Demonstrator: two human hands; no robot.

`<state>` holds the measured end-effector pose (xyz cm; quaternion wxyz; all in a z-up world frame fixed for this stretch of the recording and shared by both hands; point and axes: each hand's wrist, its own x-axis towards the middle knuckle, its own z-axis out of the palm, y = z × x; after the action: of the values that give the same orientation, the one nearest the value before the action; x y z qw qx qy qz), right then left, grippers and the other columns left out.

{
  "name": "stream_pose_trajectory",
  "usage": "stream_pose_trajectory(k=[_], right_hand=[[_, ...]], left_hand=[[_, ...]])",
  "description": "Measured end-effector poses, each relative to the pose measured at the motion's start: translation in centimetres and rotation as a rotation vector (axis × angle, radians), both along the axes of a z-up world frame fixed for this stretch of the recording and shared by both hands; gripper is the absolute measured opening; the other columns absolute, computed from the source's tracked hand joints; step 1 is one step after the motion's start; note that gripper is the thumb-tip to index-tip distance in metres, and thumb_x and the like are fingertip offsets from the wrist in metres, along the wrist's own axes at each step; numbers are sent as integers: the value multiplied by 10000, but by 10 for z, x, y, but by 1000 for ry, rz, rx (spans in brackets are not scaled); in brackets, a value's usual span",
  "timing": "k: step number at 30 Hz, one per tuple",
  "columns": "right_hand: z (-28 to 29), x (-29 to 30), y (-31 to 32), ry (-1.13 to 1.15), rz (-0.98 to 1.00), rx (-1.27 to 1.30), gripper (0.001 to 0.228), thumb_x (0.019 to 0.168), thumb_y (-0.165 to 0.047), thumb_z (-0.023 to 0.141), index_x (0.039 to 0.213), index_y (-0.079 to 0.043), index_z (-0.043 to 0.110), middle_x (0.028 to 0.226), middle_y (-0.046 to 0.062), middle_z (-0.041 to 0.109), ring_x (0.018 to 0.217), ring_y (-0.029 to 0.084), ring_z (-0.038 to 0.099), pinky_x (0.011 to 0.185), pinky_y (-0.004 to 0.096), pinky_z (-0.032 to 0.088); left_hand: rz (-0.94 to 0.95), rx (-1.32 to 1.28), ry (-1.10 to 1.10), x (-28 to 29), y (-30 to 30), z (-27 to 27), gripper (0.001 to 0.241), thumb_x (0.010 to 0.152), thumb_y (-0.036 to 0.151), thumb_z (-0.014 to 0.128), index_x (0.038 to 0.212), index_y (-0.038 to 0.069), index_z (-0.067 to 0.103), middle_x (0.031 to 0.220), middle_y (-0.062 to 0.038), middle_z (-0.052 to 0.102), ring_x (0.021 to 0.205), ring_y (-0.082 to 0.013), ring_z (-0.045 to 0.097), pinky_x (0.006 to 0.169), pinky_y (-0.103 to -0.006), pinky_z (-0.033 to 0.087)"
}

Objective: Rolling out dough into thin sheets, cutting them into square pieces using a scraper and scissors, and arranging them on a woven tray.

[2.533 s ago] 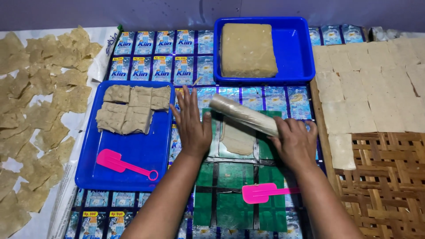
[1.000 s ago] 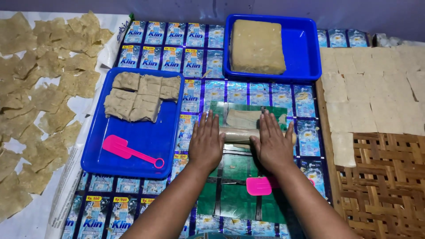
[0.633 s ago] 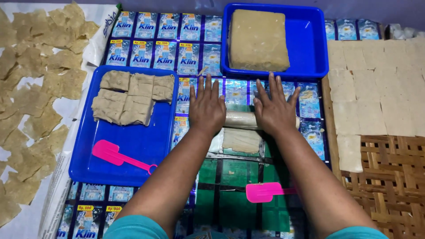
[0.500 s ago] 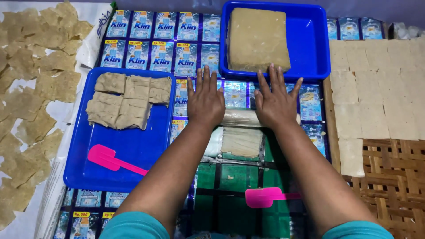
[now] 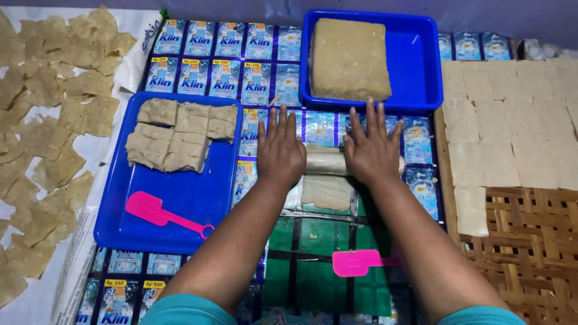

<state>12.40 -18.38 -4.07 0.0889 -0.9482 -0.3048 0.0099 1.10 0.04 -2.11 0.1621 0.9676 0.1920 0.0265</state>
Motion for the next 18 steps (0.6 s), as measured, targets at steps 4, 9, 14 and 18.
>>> stream_pose_trajectory(k=[4,9,14,18], right_hand=[[-8,-30,-19,9,19,-33,657,1061,-511,255,1640,-203,279,1741,149,58,1605,316,1,1216,667,-45],[-20,-63,-40,-86,62,7,681,1092,-484,298,1607,-38,311,1709,210,185,1582,342,157,1223,592,128],[-31,-92,-62,-211,139,68,736,1065,-475,381,1600,21,275,1642,265,314,1519,382,309,1174,537,266],[-29,-120,-75,-292,171,82,762,1034,-463,439,1589,37,287,1605,272,369,1489,391,359,1192,519,263]], left_hand=[[-25,19,-35,-32,-14,-9,582,1052,292,299,1569,27,335,1689,-214,224,1582,-348,160,1270,-524,30],[-83,69,-50,-71,-29,-17,595,1051,328,336,1557,15,346,1657,-235,286,1555,-375,221,1266,-513,79],[-122,50,-87,-107,-42,-31,586,1066,323,329,1575,35,310,1666,-217,264,1549,-364,221,1270,-499,82],[-146,82,-127,-136,-53,-39,583,1076,332,367,1587,61,296,1660,-192,278,1545,-343,224,1278,-476,91]])
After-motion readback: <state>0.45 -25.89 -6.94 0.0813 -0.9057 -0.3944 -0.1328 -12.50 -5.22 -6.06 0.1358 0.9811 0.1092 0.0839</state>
